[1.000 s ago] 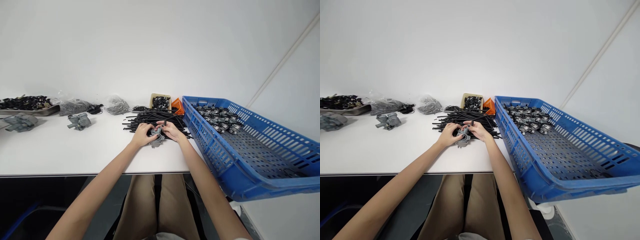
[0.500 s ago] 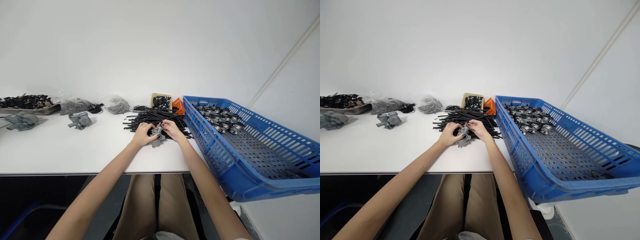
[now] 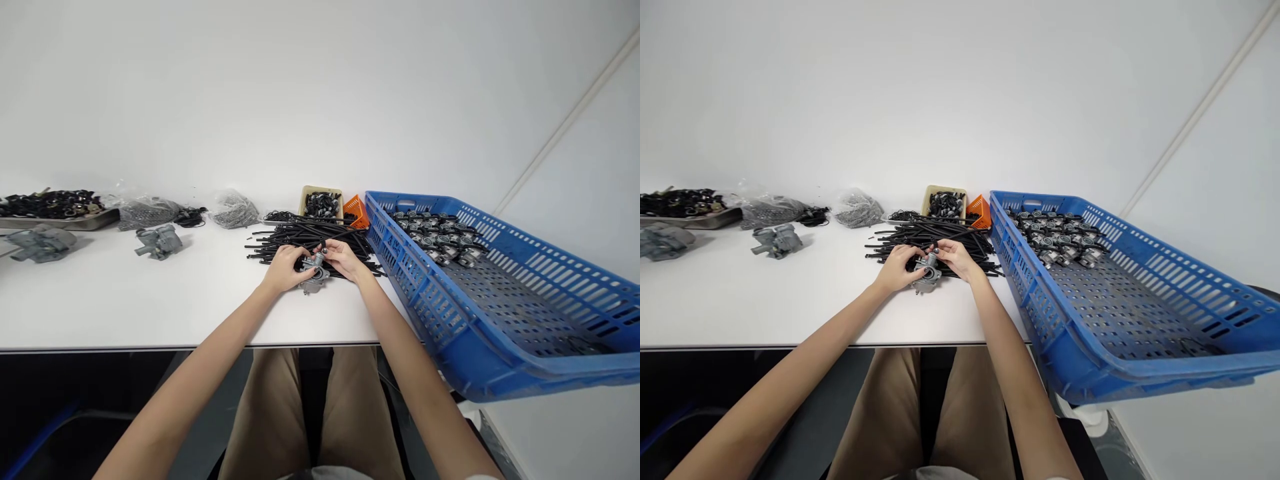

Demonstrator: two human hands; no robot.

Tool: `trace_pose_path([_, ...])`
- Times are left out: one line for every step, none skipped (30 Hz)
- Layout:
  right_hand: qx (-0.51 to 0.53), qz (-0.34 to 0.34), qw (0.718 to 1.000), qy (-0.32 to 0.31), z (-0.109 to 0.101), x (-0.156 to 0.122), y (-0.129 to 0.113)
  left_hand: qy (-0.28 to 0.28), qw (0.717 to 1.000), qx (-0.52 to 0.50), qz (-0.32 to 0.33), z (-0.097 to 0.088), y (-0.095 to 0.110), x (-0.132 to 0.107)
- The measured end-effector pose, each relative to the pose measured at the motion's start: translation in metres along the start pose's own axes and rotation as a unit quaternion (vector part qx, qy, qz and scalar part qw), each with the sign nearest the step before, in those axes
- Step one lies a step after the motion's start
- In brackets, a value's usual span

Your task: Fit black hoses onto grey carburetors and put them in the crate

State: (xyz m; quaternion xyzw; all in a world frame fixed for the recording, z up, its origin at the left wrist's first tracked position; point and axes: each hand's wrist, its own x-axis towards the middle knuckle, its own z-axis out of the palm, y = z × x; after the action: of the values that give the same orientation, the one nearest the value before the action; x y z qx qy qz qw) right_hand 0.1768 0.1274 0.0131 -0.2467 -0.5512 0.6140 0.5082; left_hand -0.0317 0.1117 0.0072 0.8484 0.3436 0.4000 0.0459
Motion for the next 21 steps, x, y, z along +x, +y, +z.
trace_pose_path([-0.002, 0.001, 1.0, -0.005, 0.0004, -0.0005, -0.0006, 0.0, 1.0, 0.001, -0.001, 0.0, 0.0, 0.0])
trace_pose_path([-0.004, 0.002, 1.0, -0.009, 0.0008, -0.0009, -0.0011, 0.0, 1.0, 0.002, -0.001, 0.0, 0.0001, 0.0])
trace_pose_path([-0.006, 0.002, 1.0, -0.012, 0.0011, -0.0011, -0.0014, 0.0, 1.0, 0.003, -0.001, 0.0, 0.0002, 0.0])
trace_pose_path([-0.008, 0.003, 1.0, -0.014, 0.0013, -0.0011, -0.0016, 0.001, 1.0, 0.003, -0.001, 0.0001, 0.0003, -0.0001])
trace_pose_path([-0.01, 0.003, 1.0, -0.015, 0.0014, -0.001, -0.0017, 0.002, 1.0, 0.004, -0.001, 0.0001, 0.0005, -0.0001])
trace_pose_path([-0.012, 0.003, 1.0, -0.015, 0.0013, -0.0008, -0.0017, 0.003, 1.0, 0.004, -0.001, 0.0001, 0.0006, -0.0002])
trace_pose_path([-0.013, 0.003, 1.0, -0.014, 0.0011, -0.0007, -0.0017, 0.004, 1.0, 0.004, -0.001, 0.0002, 0.0006, -0.0002])
trace_pose_path([-0.014, 0.003, 1.0, -0.013, 0.0009, -0.0007, -0.0018, 0.005, 1.0, 0.005, -0.002, 0.0003, 0.0005, -0.0003])
trace_pose_path([-0.015, 0.003, 1.0, -0.013, 0.0007, -0.0007, -0.0019, 0.006, 1.0, 0.005, -0.002, 0.0005, 0.0004, -0.0004])
trace_pose_path([-0.015, 0.003, 1.0, -0.013, 0.0007, -0.0007, -0.0019, 0.006, 1.0, 0.006, -0.002, 0.0006, 0.0002, -0.0004])
trace_pose_path([-0.016, 0.003, 1.0, -0.013, 0.0007, -0.0009, -0.002, 0.006, 1.0, 0.006, -0.002, 0.0008, -0.0001, -0.0005])
trace_pose_path([-0.015, 0.002, 1.0, -0.013, 0.001, -0.001, -0.0021, 0.005, 1.0, 0.006, -0.002, 0.001, -0.0003, -0.0006])
trace_pose_path([-0.014, 0.001, 1.0, -0.013, 0.0013, -0.0012, -0.0021, 0.005, 1.0, 0.006, -0.001, 0.0011, -0.0006, -0.0006])
trace_pose_path([-0.014, 0.0, 1.0, -0.014, 0.0019, -0.0013, -0.0021, 0.004, 1.0, 0.006, -0.001, 0.0012, -0.0007, -0.0007])
trace_pose_path([-0.013, -0.002, 1.0, -0.014, 0.0025, -0.0013, -0.0019, 0.004, 1.0, 0.007, -0.001, 0.0013, -0.0008, -0.0007])
trace_pose_path([-0.013, -0.003, 1.0, -0.014, 0.0031, -0.0013, -0.0017, 0.004, 1.0, 0.007, -0.001, 0.0013, -0.0008, -0.0007])
trace_pose_path([-0.012, -0.005, 1.0, -0.014, 0.0036, -0.0011, -0.0014, 0.004, 1.0, 0.008, -0.002, 0.0012, -0.0007, -0.0007])
trace_pose_path([-0.012, -0.005, 1.0, -0.013, 0.004, -0.0009, -0.0011, 0.004, 1.0, 0.008, -0.002, 0.001, -0.0005, -0.0007])
trace_pose_path([-0.011, -0.005, 1.0, -0.013, 0.0042, -0.0007, -0.0008, 0.003, 1.0, 0.009, -0.002, 0.0007, -0.0004, -0.0007])
trace_pose_path([-0.011, -0.005, 1.0, -0.012, 0.0042, -0.0005, -0.0006, 0.003, 1.0, 0.009, -0.002, 0.0004, -0.0002, -0.0007])
trace_pose_path([-0.011, -0.003, 1.0, -0.012, 0.004, -0.0003, -0.0004, 0.002, 1.0, 0.009, -0.002, 0.0002, 0.0, -0.0007])
